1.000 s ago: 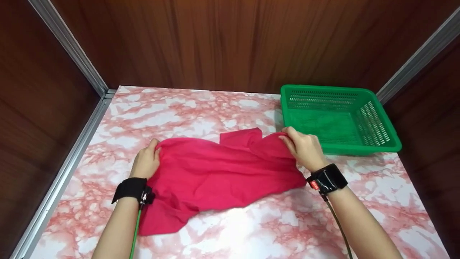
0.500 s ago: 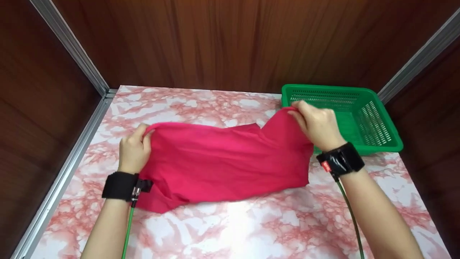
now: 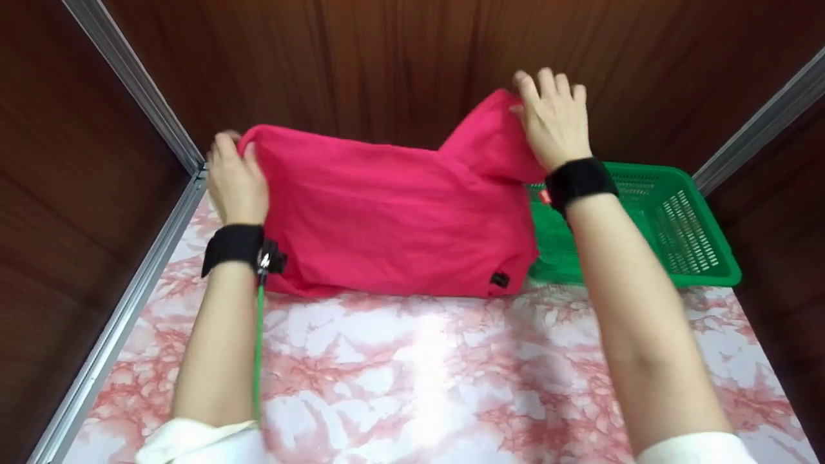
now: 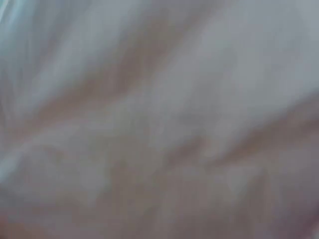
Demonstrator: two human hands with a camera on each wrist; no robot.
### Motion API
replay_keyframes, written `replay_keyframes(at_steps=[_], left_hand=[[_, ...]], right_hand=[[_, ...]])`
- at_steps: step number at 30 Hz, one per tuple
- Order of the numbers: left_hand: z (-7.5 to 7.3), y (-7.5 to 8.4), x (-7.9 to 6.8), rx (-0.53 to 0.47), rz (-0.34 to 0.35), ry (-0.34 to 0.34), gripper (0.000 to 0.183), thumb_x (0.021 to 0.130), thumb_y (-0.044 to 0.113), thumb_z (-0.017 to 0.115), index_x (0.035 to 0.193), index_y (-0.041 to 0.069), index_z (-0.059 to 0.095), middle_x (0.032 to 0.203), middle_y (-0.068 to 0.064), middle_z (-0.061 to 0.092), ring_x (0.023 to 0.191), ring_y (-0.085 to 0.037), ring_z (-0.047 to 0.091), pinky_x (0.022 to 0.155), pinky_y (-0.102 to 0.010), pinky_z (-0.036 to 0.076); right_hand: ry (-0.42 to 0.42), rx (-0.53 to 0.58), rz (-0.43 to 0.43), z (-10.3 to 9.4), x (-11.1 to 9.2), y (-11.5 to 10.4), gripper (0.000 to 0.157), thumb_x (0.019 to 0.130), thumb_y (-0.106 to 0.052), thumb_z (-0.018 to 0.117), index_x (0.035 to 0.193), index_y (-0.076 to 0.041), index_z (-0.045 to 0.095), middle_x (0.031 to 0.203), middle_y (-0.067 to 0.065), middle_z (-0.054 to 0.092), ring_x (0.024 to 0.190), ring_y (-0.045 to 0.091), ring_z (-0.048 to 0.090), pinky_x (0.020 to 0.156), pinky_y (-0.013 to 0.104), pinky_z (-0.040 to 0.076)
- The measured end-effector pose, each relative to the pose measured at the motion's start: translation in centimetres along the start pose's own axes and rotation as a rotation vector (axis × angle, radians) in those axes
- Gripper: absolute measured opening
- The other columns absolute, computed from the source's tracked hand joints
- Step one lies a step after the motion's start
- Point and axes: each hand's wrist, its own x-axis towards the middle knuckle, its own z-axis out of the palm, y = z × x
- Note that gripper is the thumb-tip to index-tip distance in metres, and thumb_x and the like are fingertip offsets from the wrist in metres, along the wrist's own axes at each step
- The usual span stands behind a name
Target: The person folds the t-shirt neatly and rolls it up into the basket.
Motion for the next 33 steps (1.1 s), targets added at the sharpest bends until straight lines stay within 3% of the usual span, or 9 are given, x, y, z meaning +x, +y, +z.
replay_keyframes(at_steps=[2, 4, 7, 12, 16, 22, 25, 28, 33], left_hand=[[1.2, -0.3, 0.5, 0.114, -0.119, -0.089, 0.069, 0.086, 0.059, 0.034, 0.141, 0.022, 0.015, 0.146, -0.012, 0.015, 0.135, -0.029, 0.01, 0.105, -0.054, 0.003], [2.3, -0.9, 0.1, 0.192, -0.169, -0.171, 0.082, 0.082, 0.066, 0.028, 0.142, 0.026, -0.012, 0.148, -0.008, -0.016, 0.134, -0.027, -0.018, 0.098, -0.058, -0.019], [3.4, -2.5, -1.3, 0.219, -0.177, -0.236, 0.084, 0.08, 0.07, 0.026, 0.139, 0.03, -0.019, 0.144, -0.007, -0.029, 0.129, -0.029, -0.03, 0.091, -0.061, -0.025], [3.5, -6.4, -4.0, 0.24, -0.229, -0.364, 0.079, 0.084, 0.065, 0.026, 0.138, 0.03, -0.021, 0.143, -0.011, -0.03, 0.129, -0.034, -0.029, 0.093, -0.065, -0.017], [2.6, -9.9, -6.3, 0.234, -0.339, -0.509, 0.084, 0.084, 0.066, 0.024, 0.138, 0.022, -0.023, 0.143, -0.018, -0.026, 0.128, -0.038, -0.027, 0.094, -0.066, -0.014], [2.1, -13.7, -10.0, 0.183, -0.411, -0.696, 0.098, 0.081, 0.072, 0.018, 0.14, -0.002, -0.008, 0.144, -0.028, -0.01, 0.128, -0.041, -0.024, 0.095, -0.066, -0.013], [2.2, -14.6, -11.3, 0.145, -0.381, -0.694, 0.099, 0.082, 0.07, 0.021, 0.138, -0.009, 0.006, 0.144, -0.03, -0.001, 0.13, -0.042, -0.019, 0.096, -0.065, -0.011], [2.2, -14.9, -12.0, 0.078, -0.348, -0.619, 0.087, 0.087, 0.059, 0.033, 0.136, -0.011, 0.018, 0.141, -0.031, 0.014, 0.133, -0.043, -0.001, 0.103, -0.059, -0.001], [2.6, -14.6, -12.4, -0.061, -0.317, -0.48, 0.053, 0.089, 0.029, 0.052, 0.127, -0.004, 0.037, 0.127, -0.025, 0.041, 0.12, -0.039, 0.035, 0.102, -0.045, 0.024]], right_hand=[[-0.096, -0.067, 0.058, 0.9, 0.4, -0.3, 0.06, 0.085, -0.04, 0.054, 0.137, -0.028, 0.027, 0.142, 0.013, 0.025, 0.129, 0.037, 0.023, 0.101, 0.059, 0.013], [-0.15, -0.107, 0.068, 1.8, -0.1, -0.8, 0.074, 0.083, -0.044, 0.056, 0.141, -0.039, 0.01, 0.15, 0.005, 0.0, 0.136, 0.032, -0.002, 0.101, 0.06, -0.008], [-0.155, -0.073, 0.029, 3.0, -2.1, -2.0, 0.079, 0.084, -0.044, 0.055, 0.141, -0.039, 0.001, 0.15, 0.0, -0.011, 0.135, 0.028, -0.015, 0.102, 0.057, -0.012], [-0.108, 0.216, 0.027, 4.0, -7.2, -2.8, 0.07, 0.086, -0.037, 0.054, 0.143, -0.029, 0.013, 0.15, 0.003, 0.0, 0.137, 0.026, -0.004, 0.106, 0.054, 0.008], [-0.089, 0.449, 0.046, 3.1, -13.2, -3.5, 0.062, 0.087, -0.027, 0.056, 0.14, -0.021, 0.026, 0.146, 0.005, 0.022, 0.132, 0.023, 0.024, 0.099, 0.047, 0.033], [-0.287, 0.532, 0.104, 2.0, -22.7, -5.0, 0.046, 0.086, -0.027, 0.059, 0.125, -0.007, 0.045, 0.109, 0.009, 0.053, 0.092, 0.02, 0.056, 0.079, 0.037, 0.048], [-0.424, 0.47, 0.201, 2.6, -25.0, -4.9, 0.039, 0.086, -0.025, 0.057, 0.116, -0.003, 0.049, 0.096, 0.009, 0.055, 0.08, 0.02, 0.056, 0.069, 0.036, 0.049], [-0.525, 0.412, 0.298, 3.4, -25.9, -4.6, 0.035, 0.083, -0.017, 0.056, 0.111, 0.002, 0.05, 0.099, 0.017, 0.055, 0.09, 0.029, 0.055, 0.075, 0.043, 0.047], [-0.63, 0.378, 0.291, 4.3, -26.9, -4.5, 0.053, 0.074, -0.016, 0.063, 0.117, 0.011, 0.048, 0.116, 0.027, 0.046, 0.109, 0.041, 0.043, 0.089, 0.05, 0.039]])
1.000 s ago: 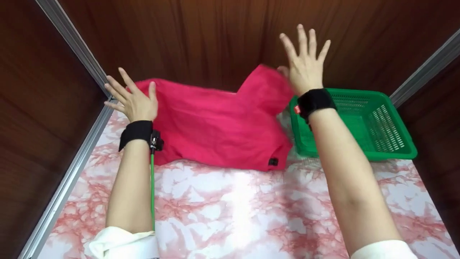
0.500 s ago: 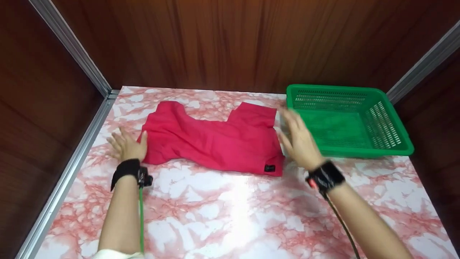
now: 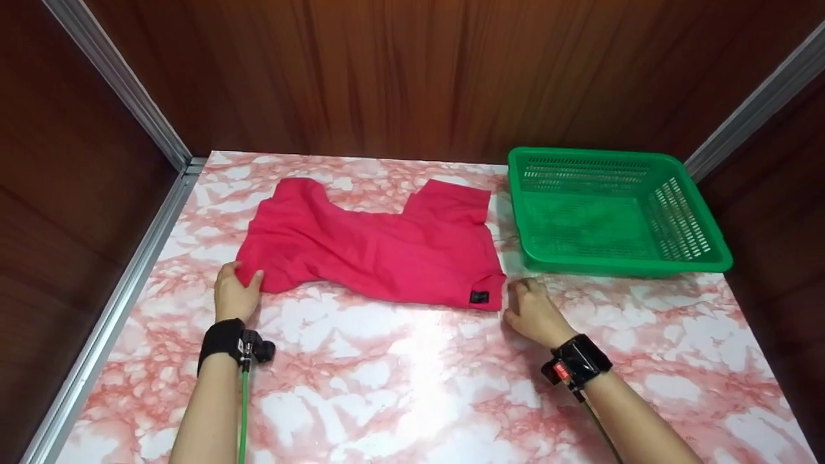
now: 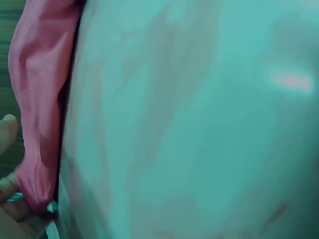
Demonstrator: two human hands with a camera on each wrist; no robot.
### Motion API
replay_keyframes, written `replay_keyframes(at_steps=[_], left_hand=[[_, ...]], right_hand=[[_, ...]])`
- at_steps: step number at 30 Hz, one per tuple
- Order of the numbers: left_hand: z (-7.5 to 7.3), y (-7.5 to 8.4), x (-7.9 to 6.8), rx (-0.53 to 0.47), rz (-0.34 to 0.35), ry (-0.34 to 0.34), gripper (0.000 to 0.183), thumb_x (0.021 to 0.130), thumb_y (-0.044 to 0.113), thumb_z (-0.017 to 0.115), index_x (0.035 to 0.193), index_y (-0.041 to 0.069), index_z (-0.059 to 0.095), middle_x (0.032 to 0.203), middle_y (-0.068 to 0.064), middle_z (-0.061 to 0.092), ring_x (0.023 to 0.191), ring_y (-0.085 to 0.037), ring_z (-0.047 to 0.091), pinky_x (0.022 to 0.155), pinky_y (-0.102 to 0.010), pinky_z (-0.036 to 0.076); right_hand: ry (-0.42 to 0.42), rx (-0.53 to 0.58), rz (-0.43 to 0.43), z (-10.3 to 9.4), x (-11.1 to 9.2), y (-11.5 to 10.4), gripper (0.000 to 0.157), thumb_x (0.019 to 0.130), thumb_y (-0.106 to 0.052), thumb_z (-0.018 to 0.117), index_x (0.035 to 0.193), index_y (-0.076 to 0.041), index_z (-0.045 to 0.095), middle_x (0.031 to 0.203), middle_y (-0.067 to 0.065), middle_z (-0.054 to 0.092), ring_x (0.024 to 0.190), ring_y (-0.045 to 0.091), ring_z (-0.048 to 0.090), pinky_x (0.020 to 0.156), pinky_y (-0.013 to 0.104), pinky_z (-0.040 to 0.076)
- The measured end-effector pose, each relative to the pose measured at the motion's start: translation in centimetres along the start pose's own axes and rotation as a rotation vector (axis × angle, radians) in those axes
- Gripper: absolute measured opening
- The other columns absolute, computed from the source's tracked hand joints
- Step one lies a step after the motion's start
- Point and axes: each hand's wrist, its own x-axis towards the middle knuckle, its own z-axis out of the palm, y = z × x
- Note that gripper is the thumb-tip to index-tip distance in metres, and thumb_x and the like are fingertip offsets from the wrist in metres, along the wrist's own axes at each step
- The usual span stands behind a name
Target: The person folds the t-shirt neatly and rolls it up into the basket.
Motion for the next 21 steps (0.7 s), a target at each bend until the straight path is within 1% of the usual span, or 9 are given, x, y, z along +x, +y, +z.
replay_keyframes(at_steps=[2, 5, 7, 9, 11, 13, 16, 18, 21], left_hand=[[0.1, 0.0, -0.1, -0.022, 0.021, 0.019, 0.047, 0.086, 0.021, 0.057, 0.124, -0.002, 0.04, 0.125, -0.023, 0.043, 0.118, -0.037, 0.037, 0.099, -0.045, 0.028], [0.3, -0.1, -0.1, -0.013, 0.057, 0.047, 0.05, 0.082, 0.014, 0.062, 0.124, -0.003, 0.042, 0.124, -0.023, 0.043, 0.118, -0.038, 0.035, 0.099, -0.045, 0.027], [0.3, -0.3, -0.1, -0.01, 0.065, 0.073, 0.054, 0.08, 0.012, 0.065, 0.125, -0.005, 0.042, 0.125, -0.024, 0.042, 0.118, -0.039, 0.033, 0.099, -0.045, 0.026], [0.3, -0.4, 0.0, -0.004, 0.046, 0.111, 0.054, 0.078, 0.011, 0.067, 0.123, -0.007, 0.044, 0.124, -0.026, 0.042, 0.118, -0.04, 0.032, 0.1, -0.045, 0.025], [0.3, -0.4, 0.0, 0.006, -0.004, 0.164, 0.049, 0.077, 0.013, 0.069, 0.117, -0.008, 0.051, 0.12, -0.026, 0.044, 0.116, -0.04, 0.034, 0.099, -0.044, 0.026], [0.2, -0.4, 0.0, 0.024, -0.064, 0.208, 0.042, 0.077, 0.016, 0.069, 0.109, -0.007, 0.057, 0.117, -0.024, 0.046, 0.114, -0.039, 0.035, 0.097, -0.044, 0.028], [0.1, -0.3, -0.1, 0.063, -0.118, 0.232, 0.033, 0.08, 0.02, 0.067, 0.1, -0.006, 0.06, 0.115, -0.021, 0.047, 0.112, -0.038, 0.037, 0.093, -0.046, 0.029], [0.0, -0.1, 0.0, 0.082, -0.111, 0.22, 0.031, 0.083, 0.02, 0.063, 0.1, -0.005, 0.06, 0.115, -0.021, 0.048, 0.112, -0.037, 0.037, 0.091, -0.047, 0.028], [-0.1, 0.2, 0.2, 0.1, -0.052, 0.219, 0.03, 0.086, 0.02, 0.058, 0.104, -0.005, 0.058, 0.112, -0.022, 0.051, 0.11, -0.037, 0.04, 0.09, -0.048, 0.027]], right_hand=[[0.002, -0.017, -0.029, 0.6, 0.1, -0.1, 0.061, 0.071, -0.022, 0.068, 0.118, 0.012, 0.048, 0.12, 0.028, 0.043, 0.112, 0.043, 0.039, 0.092, 0.052, 0.037], [0.058, -0.012, -0.065, 1.6, 0.5, -0.4, 0.07, 0.066, -0.029, 0.075, 0.118, 0.01, 0.05, 0.121, 0.027, 0.042, 0.111, 0.045, 0.038, 0.091, 0.054, 0.035], [0.098, -0.017, -0.08, 2.0, 1.0, -0.6, 0.069, 0.064, -0.029, 0.077, 0.117, 0.007, 0.051, 0.121, 0.026, 0.043, 0.109, 0.045, 0.038, 0.088, 0.057, 0.036], [0.119, -0.012, -0.087, 2.2, 1.6, -0.6, 0.067, 0.064, -0.026, 0.077, 0.119, 0.003, 0.052, 0.123, 0.024, 0.043, 0.109, 0.046, 0.039, 0.086, 0.059, 0.035], [0.119, -0.026, -0.096, 2.3, 2.2, -0.5, 0.061, 0.063, -0.02, 0.075, 0.117, 0.0, 0.055, 0.124, 0.022, 0.044, 0.109, 0.045, 0.04, 0.084, 0.062, 0.035], [0.115, -0.031, -0.107, 2.2, 2.8, -0.4, 0.049, 0.065, -0.015, 0.072, 0.111, -0.003, 0.061, 0.125, 0.019, 0.046, 0.109, 0.043, 0.042, 0.081, 0.062, 0.036], [0.139, -0.024, -0.147, 2.1, 3.6, -0.1, 0.026, 0.067, -0.007, 0.069, 0.093, -0.004, 0.069, 0.119, 0.016, 0.052, 0.104, 0.039, 0.048, 0.078, 0.056, 0.042], [0.166, 0.016, -0.171, 2.0, 4.1, 0.2, 0.019, 0.069, -0.002, 0.065, 0.088, -0.003, 0.069, 0.115, 0.015, 0.055, 0.102, 0.036, 0.052, 0.079, 0.049, 0.045], [0.199, 0.11, -0.18, 1.6, 4.5, 0.5, 0.02, 0.076, 0.0, 0.06, 0.094, 0.002, 0.066, 0.113, 0.016, 0.057, 0.104, 0.032, 0.053, 0.087, 0.041, 0.044]])
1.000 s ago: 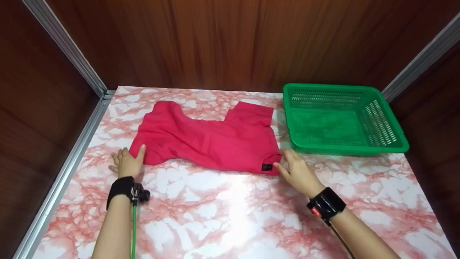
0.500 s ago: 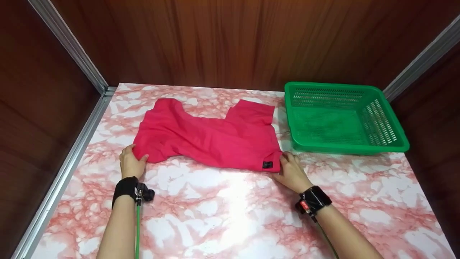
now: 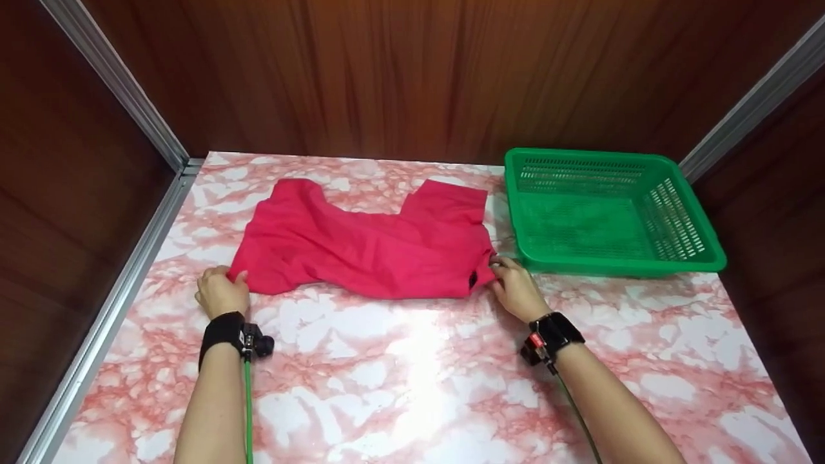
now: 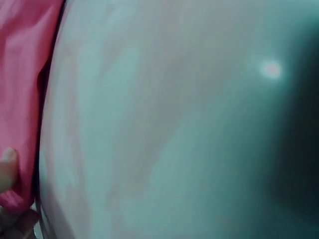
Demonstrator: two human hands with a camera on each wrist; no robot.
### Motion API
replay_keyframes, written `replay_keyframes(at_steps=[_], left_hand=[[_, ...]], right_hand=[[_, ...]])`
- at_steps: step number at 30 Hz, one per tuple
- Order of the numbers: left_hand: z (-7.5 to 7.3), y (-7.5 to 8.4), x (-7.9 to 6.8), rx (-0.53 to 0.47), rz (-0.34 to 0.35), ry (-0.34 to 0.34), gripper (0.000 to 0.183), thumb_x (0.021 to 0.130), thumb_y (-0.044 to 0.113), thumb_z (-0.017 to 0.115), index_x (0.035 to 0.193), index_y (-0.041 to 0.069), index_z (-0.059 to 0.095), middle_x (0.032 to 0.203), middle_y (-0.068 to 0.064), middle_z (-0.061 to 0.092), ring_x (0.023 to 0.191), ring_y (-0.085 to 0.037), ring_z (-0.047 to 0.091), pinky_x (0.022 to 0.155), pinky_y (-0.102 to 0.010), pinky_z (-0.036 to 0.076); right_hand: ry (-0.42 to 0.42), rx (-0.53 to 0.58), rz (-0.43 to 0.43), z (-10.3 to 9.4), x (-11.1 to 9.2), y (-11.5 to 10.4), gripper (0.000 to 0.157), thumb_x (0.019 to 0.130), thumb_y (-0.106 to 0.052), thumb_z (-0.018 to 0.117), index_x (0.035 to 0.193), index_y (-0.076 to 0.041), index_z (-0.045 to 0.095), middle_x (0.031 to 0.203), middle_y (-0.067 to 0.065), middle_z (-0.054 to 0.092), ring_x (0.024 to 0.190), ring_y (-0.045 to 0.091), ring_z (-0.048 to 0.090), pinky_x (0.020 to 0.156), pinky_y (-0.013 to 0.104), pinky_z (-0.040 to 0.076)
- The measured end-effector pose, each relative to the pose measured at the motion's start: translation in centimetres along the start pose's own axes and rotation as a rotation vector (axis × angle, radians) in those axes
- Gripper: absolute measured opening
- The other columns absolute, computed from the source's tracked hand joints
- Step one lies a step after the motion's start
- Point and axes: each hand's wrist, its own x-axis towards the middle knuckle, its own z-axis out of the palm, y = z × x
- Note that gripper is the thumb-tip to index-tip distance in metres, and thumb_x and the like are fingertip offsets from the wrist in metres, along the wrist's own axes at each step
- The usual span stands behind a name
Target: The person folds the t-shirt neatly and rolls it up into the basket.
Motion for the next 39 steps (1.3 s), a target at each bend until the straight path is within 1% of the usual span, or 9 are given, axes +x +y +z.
replay_keyframes(at_steps=[3, 7, 10, 16, 23, 28, 31, 34, 39], left_hand=[[-0.1, 0.1, 0.4, -0.032, 0.097, 0.063, 0.026, 0.086, 0.018, 0.057, 0.1, -0.004, 0.058, 0.102, -0.022, 0.056, 0.103, -0.036, 0.045, 0.09, -0.047, 0.028], [-0.5, 0.5, 1.1, -0.122, 0.243, 0.179, 0.019, 0.082, 0.016, 0.062, 0.084, -0.002, 0.057, 0.08, -0.02, 0.057, 0.087, -0.036, 0.05, 0.082, -0.043, 0.033], [-1.1, 1.3, 1.5, -0.179, 0.308, 0.219, 0.019, 0.081, 0.018, 0.063, 0.082, 0.001, 0.058, 0.069, -0.019, 0.057, 0.075, -0.036, 0.053, 0.072, -0.042, 0.037], [-2.7, 3.2, 2.0, -0.221, 0.362, 0.214, 0.021, 0.085, 0.024, 0.06, 0.091, 0.004, 0.057, 0.064, -0.017, 0.057, 0.066, -0.038, 0.056, 0.065, -0.043, 0.039], [-4.7, 5.2, 2.2, -0.252, 0.295, 0.188, 0.026, 0.092, 0.029, 0.047, 0.1, 0.004, 0.049, 0.068, -0.02, 0.05, 0.07, -0.04, 0.05, 0.07, -0.046, 0.038], [-6.1, 5.4, 2.1, -0.279, 0.236, 0.162, 0.03, 0.094, 0.03, 0.04, 0.094, 0.001, 0.048, 0.068, -0.018, 0.046, 0.073, -0.038, 0.047, 0.071, -0.041, 0.036], [-7.0, 5.3, 1.7, -0.337, 0.207, 0.172, 0.028, 0.095, 0.024, 0.04, 0.084, -0.001, 0.047, 0.061, -0.01, 0.036, 0.067, -0.027, 0.041, 0.066, -0.031, 0.031], [-8.0, 5.1, 1.2, -0.425, 0.159, 0.158, 0.031, 0.095, 0.021, 0.04, 0.071, 0.002, 0.042, 0.058, -0.002, 0.027, 0.064, -0.016, 0.034, 0.063, -0.025, 0.025], [-9.7, 5.0, 0.3, -0.681, 0.018, 0.107, 0.033, 0.095, 0.023, 0.04, 0.064, 0.013, 0.038, 0.057, 0.004, 0.028, 0.062, -0.009, 0.032, 0.062, -0.022, 0.026]], right_hand=[[0.042, 0.093, 0.054, -0.2, 0.3, -0.1, 0.021, 0.085, -0.011, 0.057, 0.101, 0.001, 0.062, 0.105, 0.015, 0.06, 0.1, 0.028, 0.056, 0.087, 0.039, 0.044], [0.12, 0.185, 0.154, -0.8, 0.7, -0.8, 0.025, 0.09, -0.029, 0.049, 0.092, -0.005, 0.057, 0.078, 0.011, 0.058, 0.075, 0.025, 0.055, 0.069, 0.039, 0.044], [0.179, 0.244, 0.212, -1.4, 1.1, -1.5, 0.03, 0.092, -0.035, 0.043, 0.088, -0.006, 0.051, 0.065, 0.008, 0.049, 0.065, 0.024, 0.048, 0.062, 0.037, 0.04], [0.285, 0.364, 0.257, -2.7, 1.8, -2.9, 0.031, 0.094, -0.033, 0.04, 0.101, -0.004, 0.048, 0.074, 0.01, 0.047, 0.073, 0.023, 0.045, 0.068, 0.034, 0.037], [0.383, 0.347, 0.275, -4.8, 2.5, -4.0, 0.032, 0.095, -0.032, 0.039, 0.099, -0.002, 0.046, 0.074, 0.013, 0.046, 0.074, 0.026, 0.045, 0.069, 0.038, 0.037], [0.362, 0.411, 0.324, -6.4, 2.5, -4.4, 0.033, 0.093, -0.035, 0.042, 0.099, -0.003, 0.05, 0.079, 0.011, 0.05, 0.076, 0.019, 0.045, 0.07, 0.031, 0.038], [0.322, 0.552, 0.384, -7.4, 2.3, -4.8, 0.033, 0.092, -0.035, 0.045, 0.099, -0.003, 0.051, 0.075, 0.005, 0.051, 0.069, 0.013, 0.046, 0.064, 0.025, 0.04], [0.274, 0.797, 0.439, -8.4, 1.8, -5.4, 0.03, 0.091, -0.031, 0.046, 0.104, -0.004, 0.051, 0.071, 0.0, 0.054, 0.061, 0.008, 0.052, 0.056, 0.022, 0.044], [0.188, 1.144, 0.471, -10.2, 1.0, -6.1, 0.028, 0.092, -0.026, 0.046, 0.111, -0.004, 0.045, 0.076, 0.0, 0.058, 0.062, 0.011, 0.058, 0.055, 0.024, 0.048]])
